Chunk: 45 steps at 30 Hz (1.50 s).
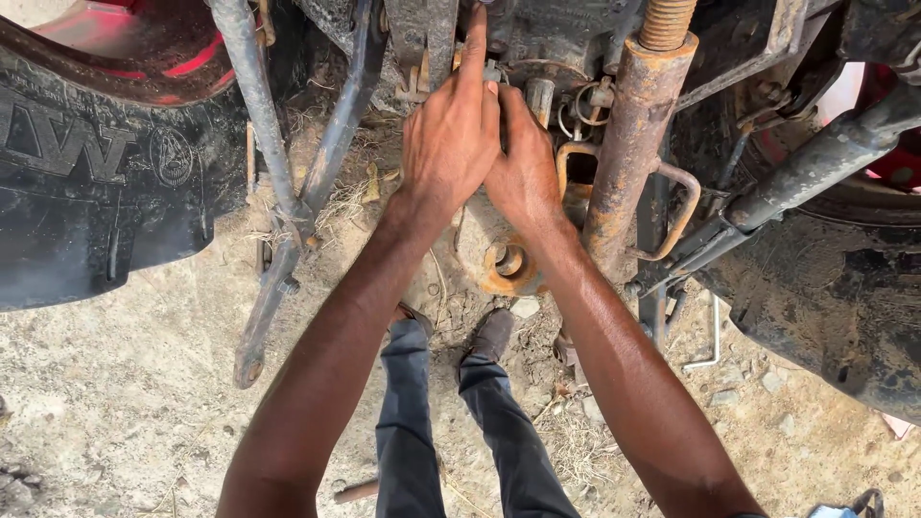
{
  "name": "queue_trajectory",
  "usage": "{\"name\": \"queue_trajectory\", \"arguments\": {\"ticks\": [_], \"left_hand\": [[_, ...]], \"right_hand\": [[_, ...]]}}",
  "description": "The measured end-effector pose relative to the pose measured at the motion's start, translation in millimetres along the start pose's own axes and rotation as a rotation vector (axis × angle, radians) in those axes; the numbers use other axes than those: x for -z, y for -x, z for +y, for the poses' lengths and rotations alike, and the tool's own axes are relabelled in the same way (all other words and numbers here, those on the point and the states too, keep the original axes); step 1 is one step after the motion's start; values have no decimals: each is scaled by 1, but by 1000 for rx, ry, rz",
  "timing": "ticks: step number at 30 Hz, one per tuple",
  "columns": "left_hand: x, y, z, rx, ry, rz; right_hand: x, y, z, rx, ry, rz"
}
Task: The person removes a metal rod from the tractor's rear hitch, pours liquid from a plastic bottle into the assembly, and uses a metal bar to pump a hydraulic jack. After removing the jack, they detach a metal component and place it on the ground.
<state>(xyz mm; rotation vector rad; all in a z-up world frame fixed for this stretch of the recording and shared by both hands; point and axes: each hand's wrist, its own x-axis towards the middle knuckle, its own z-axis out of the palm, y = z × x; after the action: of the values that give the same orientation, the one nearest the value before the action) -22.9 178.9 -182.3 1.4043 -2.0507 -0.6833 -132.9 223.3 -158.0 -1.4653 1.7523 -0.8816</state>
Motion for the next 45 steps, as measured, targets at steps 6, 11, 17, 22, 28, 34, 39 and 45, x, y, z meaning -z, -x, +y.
{"name": "queue_trajectory", "arguments": {"ticks": [6,11,17,22,28,34,39,45], "left_hand": [[-2,-4,0,-28,-65,34],[6,-7,8,-18,-145,-8],[51,-8,37,74,-86,-143],[111,-1,56,-177,172,155],[181,-68,76,-239,140,127],[181,-106,74,-441,100,-17],[178,-106,70,-320,70,-104],[183,-107,74,-395,62,-90]], "right_hand": [[-1,-1,0,-6,0,7],[0,-1,-3,-11,-2,4],[5,7,-21,-23,10,1],[17,21,-54,-33,56,47],[87,11,-134,317,-40,204],[123,-31,-166,476,230,270],[123,-36,-166,465,268,262],[126,-38,-182,423,193,237]]}}
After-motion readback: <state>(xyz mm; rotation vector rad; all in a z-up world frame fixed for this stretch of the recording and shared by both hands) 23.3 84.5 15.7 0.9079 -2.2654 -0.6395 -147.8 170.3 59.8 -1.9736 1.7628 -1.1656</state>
